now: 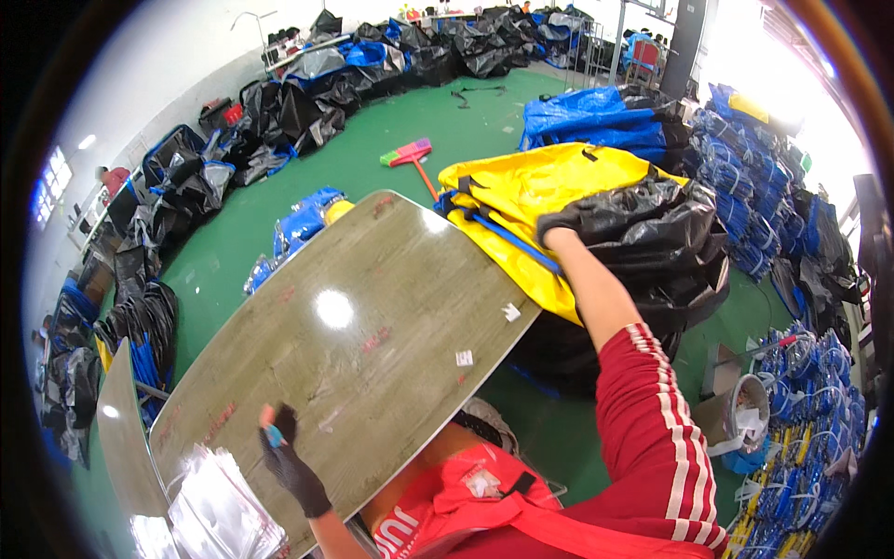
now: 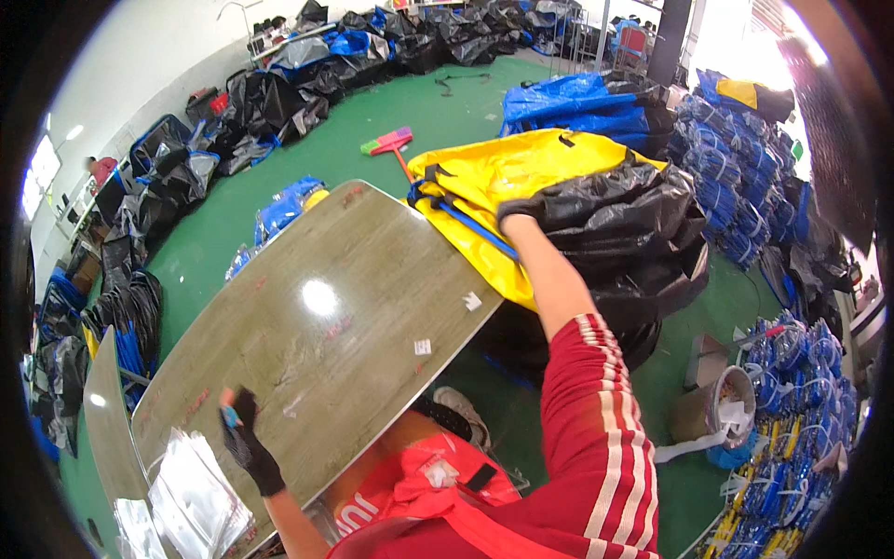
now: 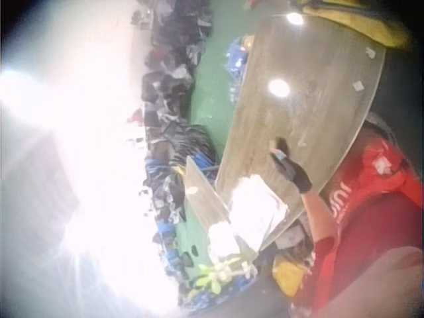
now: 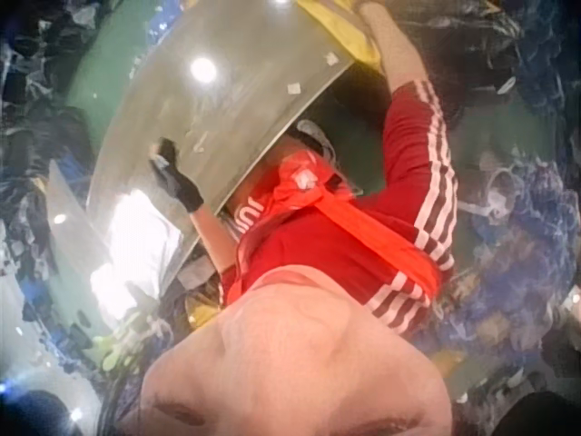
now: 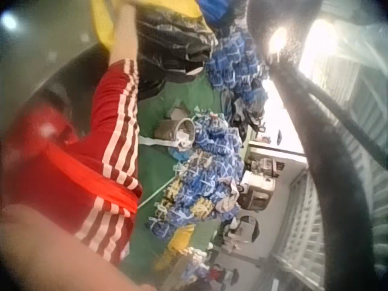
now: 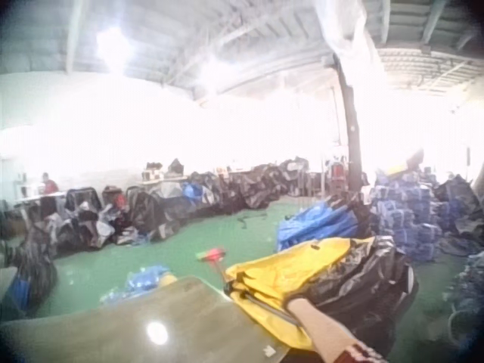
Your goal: The person folds blue and yellow waterproof bags on a table and places each folded bag into a clear plastic bag. The person repeats this process for multiple bags, sealing each plastic bag after insertion.
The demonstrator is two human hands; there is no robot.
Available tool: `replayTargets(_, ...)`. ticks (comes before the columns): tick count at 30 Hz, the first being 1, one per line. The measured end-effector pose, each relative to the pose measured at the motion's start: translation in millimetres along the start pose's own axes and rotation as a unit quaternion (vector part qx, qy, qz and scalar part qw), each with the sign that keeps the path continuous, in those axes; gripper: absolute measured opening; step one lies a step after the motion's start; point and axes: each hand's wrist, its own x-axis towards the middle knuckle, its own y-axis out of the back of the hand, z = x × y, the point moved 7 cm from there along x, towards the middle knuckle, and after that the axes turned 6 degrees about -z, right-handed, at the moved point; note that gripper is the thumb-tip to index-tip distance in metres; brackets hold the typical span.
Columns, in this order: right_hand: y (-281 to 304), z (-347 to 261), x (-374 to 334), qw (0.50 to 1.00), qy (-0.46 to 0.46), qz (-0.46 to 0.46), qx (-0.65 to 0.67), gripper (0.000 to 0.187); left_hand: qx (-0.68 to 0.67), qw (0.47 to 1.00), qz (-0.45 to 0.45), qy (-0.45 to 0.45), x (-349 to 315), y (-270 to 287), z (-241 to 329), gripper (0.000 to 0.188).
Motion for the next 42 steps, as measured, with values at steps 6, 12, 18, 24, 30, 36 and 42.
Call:
replayTargets(6,65.3,0.9,-18.3,0.958,0.237,0.157,0.035,0.028,-0.159,0.938,-0.185,0.246,-40.9,-31.1,-78.1,0.060)
replayTargets(12,157.8,-40.6,-251.5,0.800,0.590,0.054,0.097,0.024,-0.375,0.827,-0.235,0.346,4.9,-62.8,-109.7,0.066)
replayTargets(18,122.2,-33.1,-411.3,0.590,0.732,-0.158,0.301,0.023,-0.403,0.844,-0.220,0.278,52.6,34.3,-113.7,0.058)
replayTargets(24,182.1,-68.0,-287.5,0.709,0.539,-0.109,0.441,0.025,-0.140,0.959,-0.106,0.223,-20.1,179.2,-101.8,0.053)
replayTargets(30,16.6,-114.7,-154.6,0.953,0.215,-0.208,0.047,0.043,0.006,0.880,-0.277,0.387,-234.5,182.4,-22.8,0.048)
replayTargets(36,-52.9,-106.5,-160.5,0.965,0.169,-0.200,0.014,0.050,-0.183,0.890,0.036,0.415,-346.1,119.8,-26.4,0.035)
replayTargets(42,-33.0,-122.6,-158.8,0.982,0.177,-0.061,0.037,0.061,0.546,0.803,0.232,0.054,-331.3,162.4,11.8,0.034)
